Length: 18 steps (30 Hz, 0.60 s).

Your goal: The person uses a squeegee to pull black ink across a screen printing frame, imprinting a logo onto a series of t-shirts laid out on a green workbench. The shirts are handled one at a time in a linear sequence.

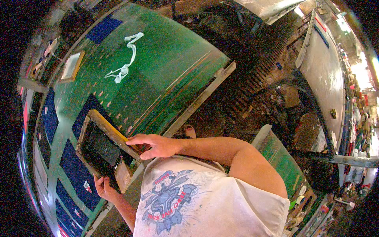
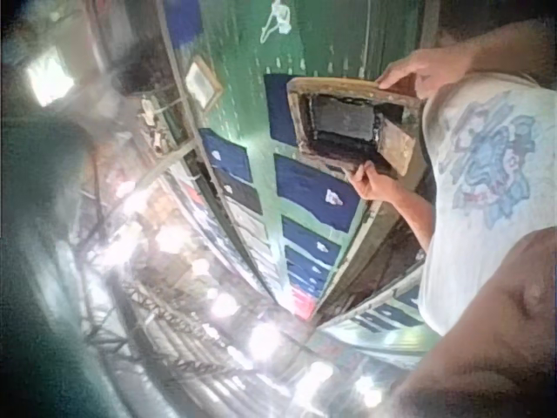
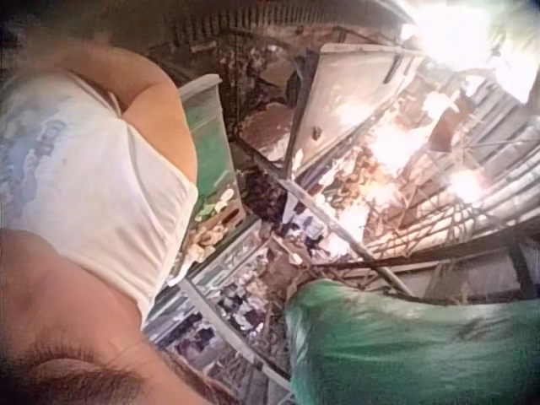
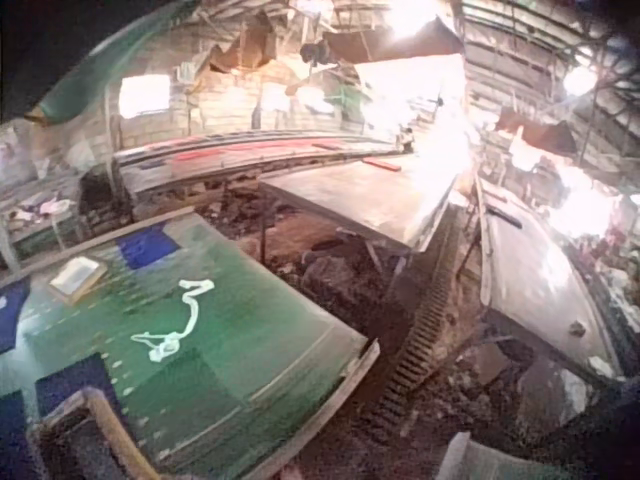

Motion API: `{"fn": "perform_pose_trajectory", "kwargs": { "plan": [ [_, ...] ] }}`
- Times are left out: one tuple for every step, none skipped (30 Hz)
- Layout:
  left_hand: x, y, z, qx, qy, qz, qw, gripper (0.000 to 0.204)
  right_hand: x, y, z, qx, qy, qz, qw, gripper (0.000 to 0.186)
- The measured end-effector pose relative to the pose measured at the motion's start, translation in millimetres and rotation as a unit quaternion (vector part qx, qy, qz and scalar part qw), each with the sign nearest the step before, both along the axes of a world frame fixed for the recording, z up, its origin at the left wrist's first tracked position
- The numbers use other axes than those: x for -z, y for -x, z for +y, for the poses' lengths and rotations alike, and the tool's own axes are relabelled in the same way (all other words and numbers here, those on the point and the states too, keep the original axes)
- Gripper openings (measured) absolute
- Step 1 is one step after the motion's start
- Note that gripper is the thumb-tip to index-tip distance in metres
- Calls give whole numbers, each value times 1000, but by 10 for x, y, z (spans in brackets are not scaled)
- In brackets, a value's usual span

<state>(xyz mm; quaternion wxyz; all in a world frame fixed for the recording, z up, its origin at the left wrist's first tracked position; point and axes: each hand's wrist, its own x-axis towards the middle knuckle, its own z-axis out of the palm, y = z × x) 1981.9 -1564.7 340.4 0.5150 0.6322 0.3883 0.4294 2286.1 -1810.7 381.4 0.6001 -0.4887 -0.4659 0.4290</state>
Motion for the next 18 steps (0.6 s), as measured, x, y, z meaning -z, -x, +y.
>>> {"fn": "perform_pose_trajectory", "kwargs": {
  "plan": [
    [-89, -74, -87, -18, 5, 23, 1000, 23, -75, -91, -79, -8, -6, 13, 1000, 76],
    [-152, -149, -157, -4, 0, 12, 1000, 23, -121, -186, -141, -16, -12, 24, 1000, 76],
    [-214, -210, -212, -2, -4, 6, 1000, 23, -161, -251, -183, -8, -18, 33, 999, 75],
    [-274, -254, -254, -4, -12, 5, 1000, 23, -195, -276, -212, 0, -24, 44, 999, 75],
    [-324, -306, -284, 18, -34, -17, 999, 23, -228, -310, -242, 4, -25, 60, 998, 74],
    [-363, -358, -297, 11, -21, -12, 1000, 22, -253, -350, -273, 5, -25, 61, 998, 74],
    [-396, -408, -301, 7, -11, -8, 1000, 22, -273, -384, -299, 4, -21, 66, 998, 74],
    [-414, -463, -294, -5, 4, -7, 1000, 22, -292, -426, -317, 2, -21, 70, 997, 74],
    [-420, -531, -290, 14, -4, -12, 1000, 21, -314, -458, -347, 6, -8, 80, 997, 74],
    [-397, -605, -282, 28, -5, -23, 999, 21, -330, -464, -381, 12, 2, 85, 996, 75],
    [-379, -677, -285, 40, -7, -36, 999, 20, -358, -486, -414, 14, 8, 93, 996, 75],
    [-350, -752, -285, 49, -3, -50, 998, 20, -391, -511, -436, 25, 12, 66, 997, 75],
    [-310, -831, -299, 56, 2, -68, 996, 20, -424, -528, -468, 33, 12, 39, 999, 75],
    [-255, -913, -326, 62, 8, -85, 994, 20, -451, -556, -507, 37, 25, 20, 999, 76],
    [-218, -971, -361, 81, 25, -102, 991, 20, -476, -589, -556, 35, 31, 32, 998, 74],
    [-175, -1028, -403, 74, 29, -96, 992, 21, -487, -641, -611, 35, 31, 33, 998, 74],
    [-151, -1067, -449, 67, 32, -87, 993, 21, -503, -685, -667, 31, 44, 47, 997, 73],
    [-144, -1100, -488, 60, 25, -80, 995, 21, -515, -726, -705, 27, 48, 63, 997, 73]
  ]
}}
